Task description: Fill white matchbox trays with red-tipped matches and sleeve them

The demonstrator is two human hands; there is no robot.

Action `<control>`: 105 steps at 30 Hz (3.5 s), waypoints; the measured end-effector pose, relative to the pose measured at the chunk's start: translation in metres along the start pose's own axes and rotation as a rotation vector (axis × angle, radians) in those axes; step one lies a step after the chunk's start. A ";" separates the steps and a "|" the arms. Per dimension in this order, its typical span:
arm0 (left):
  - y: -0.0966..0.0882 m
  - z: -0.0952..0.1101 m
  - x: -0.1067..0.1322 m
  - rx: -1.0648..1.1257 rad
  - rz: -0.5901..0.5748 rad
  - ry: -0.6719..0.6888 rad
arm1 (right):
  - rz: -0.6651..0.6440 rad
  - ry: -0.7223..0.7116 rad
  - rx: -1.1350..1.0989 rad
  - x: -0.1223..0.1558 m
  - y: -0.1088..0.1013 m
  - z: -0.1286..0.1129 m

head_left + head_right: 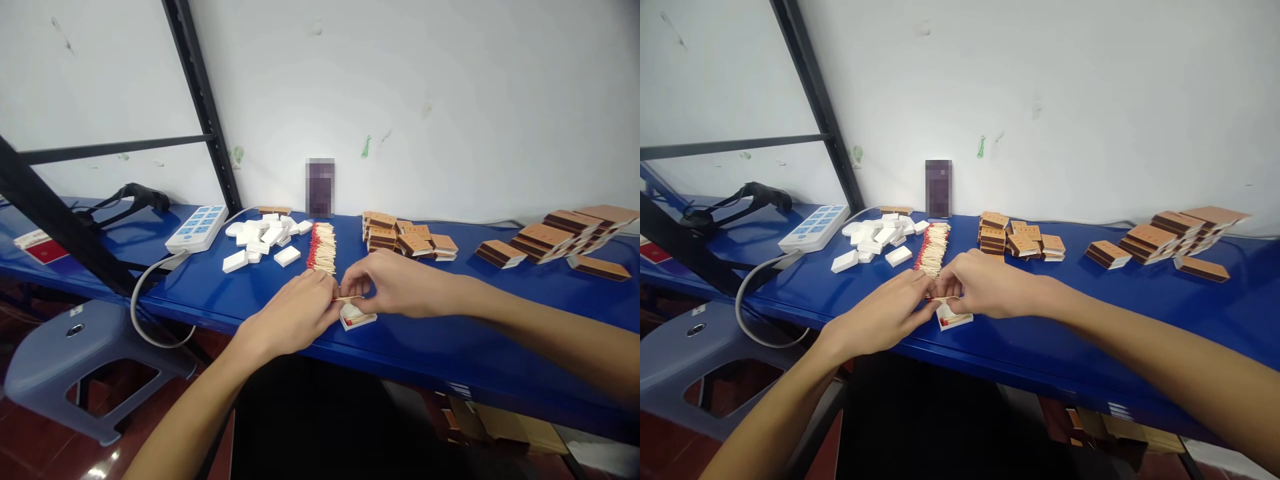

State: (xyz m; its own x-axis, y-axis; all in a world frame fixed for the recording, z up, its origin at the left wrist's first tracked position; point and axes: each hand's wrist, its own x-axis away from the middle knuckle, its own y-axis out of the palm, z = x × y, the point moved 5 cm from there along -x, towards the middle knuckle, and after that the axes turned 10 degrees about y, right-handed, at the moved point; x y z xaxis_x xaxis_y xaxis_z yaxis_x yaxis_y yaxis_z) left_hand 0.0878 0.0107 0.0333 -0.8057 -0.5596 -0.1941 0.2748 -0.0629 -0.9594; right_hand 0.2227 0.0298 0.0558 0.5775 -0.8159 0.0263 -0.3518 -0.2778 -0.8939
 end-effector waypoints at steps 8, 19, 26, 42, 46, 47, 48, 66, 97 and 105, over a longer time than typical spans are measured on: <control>0.014 0.009 -0.010 0.023 -0.063 -0.031 | -0.042 0.066 -0.034 0.017 0.006 0.014; 0.005 0.005 -0.007 0.129 -0.079 -0.030 | -0.080 0.073 -0.014 0.012 0.014 0.012; 0.005 0.003 0.003 0.170 -0.009 -0.010 | -0.054 -0.021 -0.055 0.021 0.016 0.007; -0.009 -0.034 0.030 0.106 0.255 -0.070 | 0.199 -0.043 -0.008 0.013 0.008 0.013; 0.001 -0.039 0.030 0.089 0.217 -0.079 | 0.179 -0.087 0.002 0.013 0.017 0.014; 0.003 -0.038 0.030 0.090 0.206 -0.075 | 0.161 -0.101 -0.003 0.014 0.020 0.014; 0.005 -0.038 0.030 0.090 0.198 -0.072 | 0.139 -0.110 -0.011 0.015 0.022 0.014; 0.008 -0.042 0.032 0.113 0.189 -0.076 | 0.122 -0.169 0.038 0.022 0.039 0.017; 0.009 -0.039 0.033 0.116 0.161 -0.028 | 0.245 -0.137 -0.102 0.024 0.039 0.026; 0.007 -0.040 0.034 0.121 0.262 -0.071 | 0.249 -0.149 -0.094 0.023 0.040 0.027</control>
State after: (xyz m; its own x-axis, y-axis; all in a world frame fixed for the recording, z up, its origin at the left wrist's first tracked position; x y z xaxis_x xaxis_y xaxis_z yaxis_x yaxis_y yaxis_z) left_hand 0.0414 0.0246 0.0119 -0.6616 -0.6260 -0.4129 0.5325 -0.0046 -0.8464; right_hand 0.2419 0.0135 0.0091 0.5637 -0.7837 -0.2609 -0.5592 -0.1296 -0.8188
